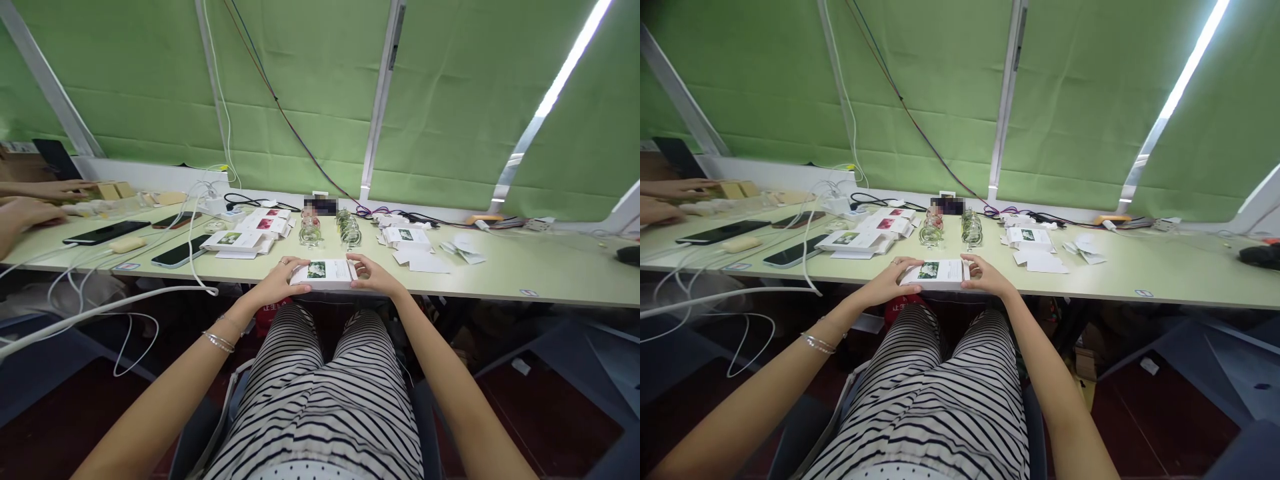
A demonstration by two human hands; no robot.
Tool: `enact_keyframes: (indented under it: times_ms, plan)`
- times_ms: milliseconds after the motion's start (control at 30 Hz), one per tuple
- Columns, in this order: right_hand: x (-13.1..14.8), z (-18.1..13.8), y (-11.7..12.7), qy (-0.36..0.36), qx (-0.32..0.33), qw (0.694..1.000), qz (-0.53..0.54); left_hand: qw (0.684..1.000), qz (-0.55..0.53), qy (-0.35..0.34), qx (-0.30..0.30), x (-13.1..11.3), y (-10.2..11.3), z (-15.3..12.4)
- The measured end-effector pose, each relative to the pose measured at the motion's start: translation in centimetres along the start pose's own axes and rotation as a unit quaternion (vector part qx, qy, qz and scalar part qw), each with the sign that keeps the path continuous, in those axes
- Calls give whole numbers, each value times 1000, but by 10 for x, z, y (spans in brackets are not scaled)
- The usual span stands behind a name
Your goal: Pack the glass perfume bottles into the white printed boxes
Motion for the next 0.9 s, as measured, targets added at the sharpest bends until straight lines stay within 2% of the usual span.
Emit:
enact_keyframes:
  times_ms: [300,900]
  plan:
    - [-1,-1,-2,19,29,999,16,1000,4,1,0,-2,0,0]
    - [3,0,6,55,-15,997,59,1000,10,-1,10,-7,0,-2]
Point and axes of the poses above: each hand's wrist, its own z-axis towards the middle knuckle, its own y-axis out of the back of the hand, x = y × z, the point moved 6 cm from there along z, towards the middle knuckle, and after that the axes turned 4 degrees about -z, right-handed, at the moved point
